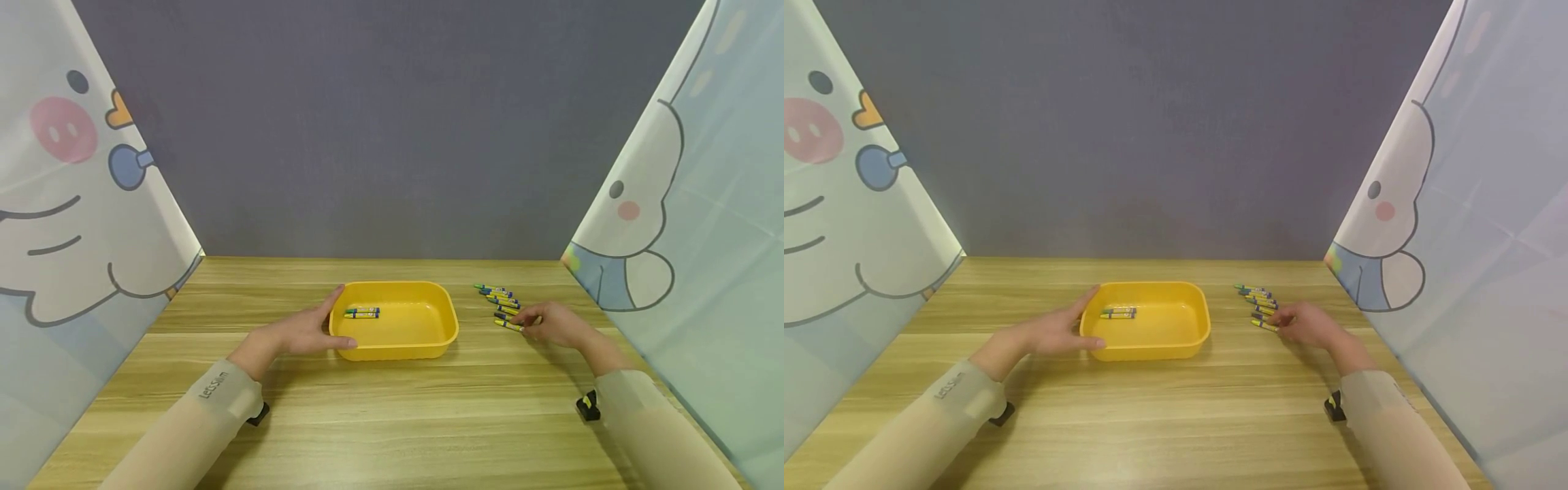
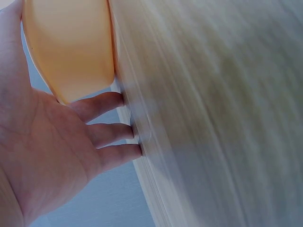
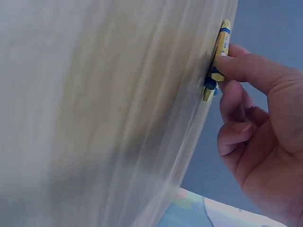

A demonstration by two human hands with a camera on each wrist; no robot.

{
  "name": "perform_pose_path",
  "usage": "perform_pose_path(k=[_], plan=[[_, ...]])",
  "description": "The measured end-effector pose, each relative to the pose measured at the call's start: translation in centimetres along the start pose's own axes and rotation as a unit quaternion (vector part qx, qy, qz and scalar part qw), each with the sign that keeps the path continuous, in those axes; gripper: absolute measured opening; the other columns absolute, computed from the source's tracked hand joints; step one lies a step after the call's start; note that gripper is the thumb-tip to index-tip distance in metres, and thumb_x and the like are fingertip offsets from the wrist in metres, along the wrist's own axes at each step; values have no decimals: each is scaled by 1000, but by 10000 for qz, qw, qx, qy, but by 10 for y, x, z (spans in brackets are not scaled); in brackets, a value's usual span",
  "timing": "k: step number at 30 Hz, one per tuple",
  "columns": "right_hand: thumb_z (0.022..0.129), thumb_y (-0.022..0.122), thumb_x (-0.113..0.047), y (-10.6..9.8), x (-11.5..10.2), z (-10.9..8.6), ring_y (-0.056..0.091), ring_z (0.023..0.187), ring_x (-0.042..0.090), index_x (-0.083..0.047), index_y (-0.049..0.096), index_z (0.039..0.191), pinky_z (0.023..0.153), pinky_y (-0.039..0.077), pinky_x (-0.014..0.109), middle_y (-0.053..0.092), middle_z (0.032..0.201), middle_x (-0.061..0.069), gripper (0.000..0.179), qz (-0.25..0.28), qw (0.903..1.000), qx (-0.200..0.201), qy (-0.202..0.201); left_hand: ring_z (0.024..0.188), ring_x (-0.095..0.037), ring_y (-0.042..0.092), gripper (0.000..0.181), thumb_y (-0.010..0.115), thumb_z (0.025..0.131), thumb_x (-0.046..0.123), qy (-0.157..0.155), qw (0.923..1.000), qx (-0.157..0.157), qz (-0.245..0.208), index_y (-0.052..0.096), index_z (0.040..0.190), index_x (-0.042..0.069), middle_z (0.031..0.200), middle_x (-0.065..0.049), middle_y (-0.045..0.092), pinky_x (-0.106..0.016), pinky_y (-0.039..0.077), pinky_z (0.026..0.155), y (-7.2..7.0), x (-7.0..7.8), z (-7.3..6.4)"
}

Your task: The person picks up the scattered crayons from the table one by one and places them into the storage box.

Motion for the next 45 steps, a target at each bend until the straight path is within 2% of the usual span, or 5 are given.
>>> perform_pose_path(k=[10, 21, 29, 42, 45], plan=[[105, 70, -11, -5, -23, 13, 54, 69, 10, -9, 80, 131, 59, 48, 26, 74, 107, 7, 28, 238, 9995, 177, -116, 160, -52, 38, 131, 70, 89, 83, -20, 10000, 24, 35, -19, 174, 39, 180, -28, 24, -71, 35, 127, 0, 1, 0], [106, 73, -18, -8, -82, 31, 55, 75, 14, -20, 82, 130, 65, 50, 27, 77, 119, 7, 26, 242, 9980, 175, -563, 160, -51, 38, 130, 71, 90, 82, -16, 10000, 17, 21, -19, 174, 40, 180, -27, 23, -71, 35, 127, 0, 1, 1], [107, 71, -19, -1, -124, 52, 59, 73, 23, -26, 80, 134, 63, 53, 31, 75, 119, 4, 29, 624, 9959, -69, -654, 161, -50, 38, 132, 71, 88, 85, -27, 10000, 26, 10, -16, 176, 37, 180, -26, 25, -71, 35, 127, 0, -1, 1], [107, 70, -14, 46, -184, 94, 44, 57, 12, -22, 83, 127, 59, 48, 27, 76, 119, 7, 25, 1332, 9842, -462, -1076, 160, -50, 40, 133, 71, 88, 85, -29, 9999, 108, 94, -12, 177, 32, 178, -28, 29, -70, 36, 127, 0, -1, 1], [107, 69, -14, 62, -195, 105, 52, 64, 15, -17, 82, 129, 63, 51, 28, 79, 126, 9, 26, 1455, 9811, -535, -1159, 159, -51, 41, 132, 70, 88, 85, -17, 9998, 123, 141, -12, 177, 32, 178, -29, 30, -71, 36, 126, 0, 0, 1]])
Point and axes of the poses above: each hand's wrist, its own z-axis towards the middle knuckle, its own y-axis out of the palm, x = y × z, the point moved 2 cm from there along z, towards the middle knuckle
